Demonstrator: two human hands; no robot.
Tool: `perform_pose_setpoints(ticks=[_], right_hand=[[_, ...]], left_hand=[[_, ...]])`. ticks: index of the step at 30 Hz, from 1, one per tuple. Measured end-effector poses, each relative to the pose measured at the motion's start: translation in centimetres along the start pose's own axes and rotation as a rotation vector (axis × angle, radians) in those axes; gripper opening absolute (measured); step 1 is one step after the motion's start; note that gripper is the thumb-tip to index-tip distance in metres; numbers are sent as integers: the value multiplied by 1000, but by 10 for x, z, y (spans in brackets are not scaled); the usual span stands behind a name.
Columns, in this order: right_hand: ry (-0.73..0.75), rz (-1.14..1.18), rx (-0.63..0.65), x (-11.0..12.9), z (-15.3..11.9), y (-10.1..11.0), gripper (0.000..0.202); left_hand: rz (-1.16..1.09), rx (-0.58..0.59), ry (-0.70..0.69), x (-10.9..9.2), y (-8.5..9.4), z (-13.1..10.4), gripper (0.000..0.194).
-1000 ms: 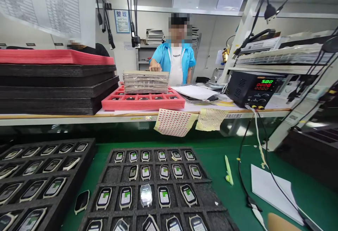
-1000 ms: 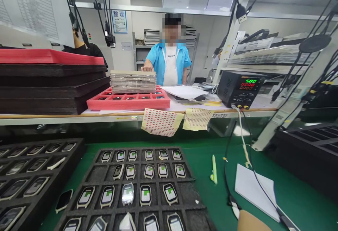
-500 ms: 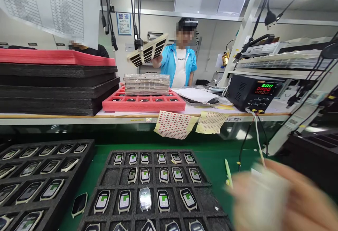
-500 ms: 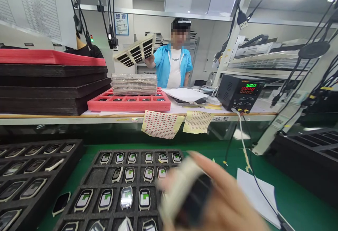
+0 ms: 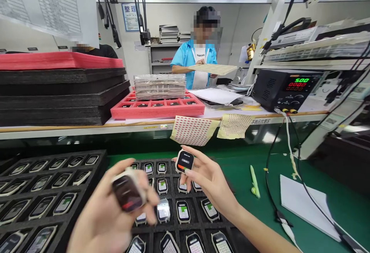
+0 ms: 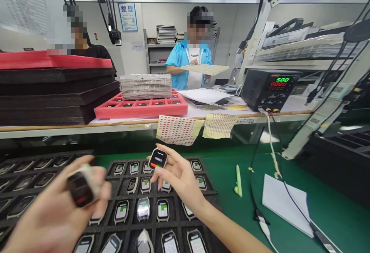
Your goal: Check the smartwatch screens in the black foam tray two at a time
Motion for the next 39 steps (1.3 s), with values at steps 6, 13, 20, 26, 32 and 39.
perform_pose_setpoints(ticks=[6, 13, 20, 26, 32, 39], right_hand=[[-30, -92, -37, -5, -1, -5, 46], [-57, -105, -8, -6, -4, -6, 45], [-50, -243, -97, -11, -4, -3, 26], [-71, -189, -34, -8, -4, -2, 35], [-111, -122, 29, -7, -6, -5, 49], [-103, -82, 42, -11, -7, -4, 47]], left_hand=[[-31, 85, 134, 20, -29, 14, 56], [70, 140, 101, 36, -20, 26, 49], [-9, 217, 122, 41, -17, 26, 51], [56, 176, 92, 44, -16, 30, 44], [47, 153, 70, 39, -14, 31, 52], [87, 140, 66, 37, -15, 29, 64]])
Point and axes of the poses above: each hand's wrist, its own z-axis towards the middle knuckle, its own y-axis out of the back of the hand, x = y × z, the point moved 3 cm from there along z, towards the middle knuckle, and after that the axes turned 7 degrees about -x, right-handed, at the moved point
